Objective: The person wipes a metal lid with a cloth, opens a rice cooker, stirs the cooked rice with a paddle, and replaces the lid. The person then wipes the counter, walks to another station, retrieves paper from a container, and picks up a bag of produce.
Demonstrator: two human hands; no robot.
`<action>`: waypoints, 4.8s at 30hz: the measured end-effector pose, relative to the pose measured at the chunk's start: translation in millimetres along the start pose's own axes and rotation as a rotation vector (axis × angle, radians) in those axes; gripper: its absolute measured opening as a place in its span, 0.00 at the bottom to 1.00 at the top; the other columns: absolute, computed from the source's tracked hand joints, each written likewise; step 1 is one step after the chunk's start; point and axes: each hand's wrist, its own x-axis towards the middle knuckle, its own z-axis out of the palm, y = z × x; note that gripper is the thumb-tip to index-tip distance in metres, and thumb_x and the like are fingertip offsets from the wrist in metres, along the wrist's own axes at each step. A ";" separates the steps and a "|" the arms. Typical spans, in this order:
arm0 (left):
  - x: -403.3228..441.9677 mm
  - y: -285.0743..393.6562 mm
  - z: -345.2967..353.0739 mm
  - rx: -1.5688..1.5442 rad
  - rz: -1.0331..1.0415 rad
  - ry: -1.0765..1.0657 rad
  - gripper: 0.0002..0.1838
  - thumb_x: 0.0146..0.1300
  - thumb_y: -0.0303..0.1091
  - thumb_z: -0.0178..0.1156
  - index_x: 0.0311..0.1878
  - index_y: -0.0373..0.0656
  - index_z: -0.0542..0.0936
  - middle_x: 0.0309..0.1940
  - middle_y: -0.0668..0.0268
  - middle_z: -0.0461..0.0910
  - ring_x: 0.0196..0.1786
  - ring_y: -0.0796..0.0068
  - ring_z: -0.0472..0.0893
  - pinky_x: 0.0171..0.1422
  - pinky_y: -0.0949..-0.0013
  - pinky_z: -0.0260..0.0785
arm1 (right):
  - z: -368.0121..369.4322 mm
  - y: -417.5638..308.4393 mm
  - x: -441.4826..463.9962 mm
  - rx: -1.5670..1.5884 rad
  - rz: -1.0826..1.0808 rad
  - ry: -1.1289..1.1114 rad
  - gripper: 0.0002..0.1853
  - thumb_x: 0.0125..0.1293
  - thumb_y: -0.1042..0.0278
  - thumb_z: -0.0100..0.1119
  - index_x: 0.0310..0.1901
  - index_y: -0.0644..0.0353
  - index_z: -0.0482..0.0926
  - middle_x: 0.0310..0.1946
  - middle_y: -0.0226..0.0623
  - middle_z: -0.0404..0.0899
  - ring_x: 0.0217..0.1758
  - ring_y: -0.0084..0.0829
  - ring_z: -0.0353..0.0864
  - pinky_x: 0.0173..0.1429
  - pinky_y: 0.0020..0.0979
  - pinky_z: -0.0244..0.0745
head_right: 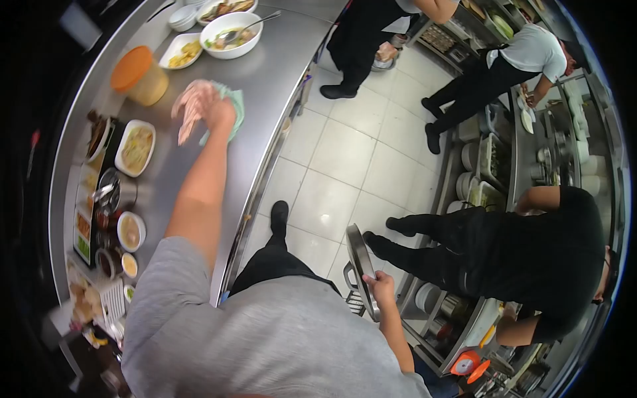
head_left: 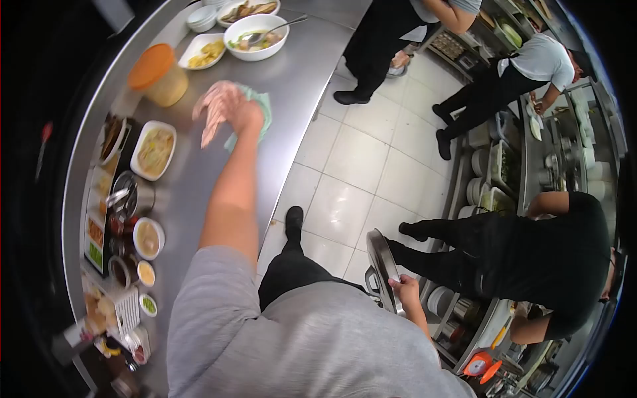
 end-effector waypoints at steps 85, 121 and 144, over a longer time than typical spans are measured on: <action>200.5 303.5 125.2 0.282 0.292 -0.153 0.51 0.56 0.71 0.46 0.72 0.41 0.51 0.73 0.54 0.47 0.75 0.51 0.44 0.72 0.39 0.38 | -94.2 -218.1 275.3 -0.187 0.016 0.062 0.17 0.53 0.62 0.70 0.27 0.70 0.78 0.19 0.38 0.74 0.25 0.25 0.68 0.32 0.32 0.66; 519.1 560.8 286.8 -0.060 0.848 -0.313 0.22 0.55 0.40 0.56 0.56 0.51 0.77 0.64 0.65 0.68 0.68 0.63 0.63 0.70 0.48 0.50 | -354.2 -1075.0 708.8 0.526 -1.385 0.403 0.08 0.54 0.72 0.67 0.32 0.65 0.79 0.25 0.22 0.74 0.28 0.14 0.68 0.34 0.18 0.61; 460.9 563.7 259.7 0.237 -0.431 0.295 0.22 0.56 0.38 0.57 0.55 0.48 0.72 0.58 0.59 0.67 0.64 0.54 0.63 0.67 0.47 0.51 | -116.0 -1470.0 939.6 -0.548 -1.986 0.077 0.30 0.59 0.45 0.60 0.56 0.58 0.74 0.52 0.44 0.77 0.54 0.46 0.75 0.59 0.42 0.67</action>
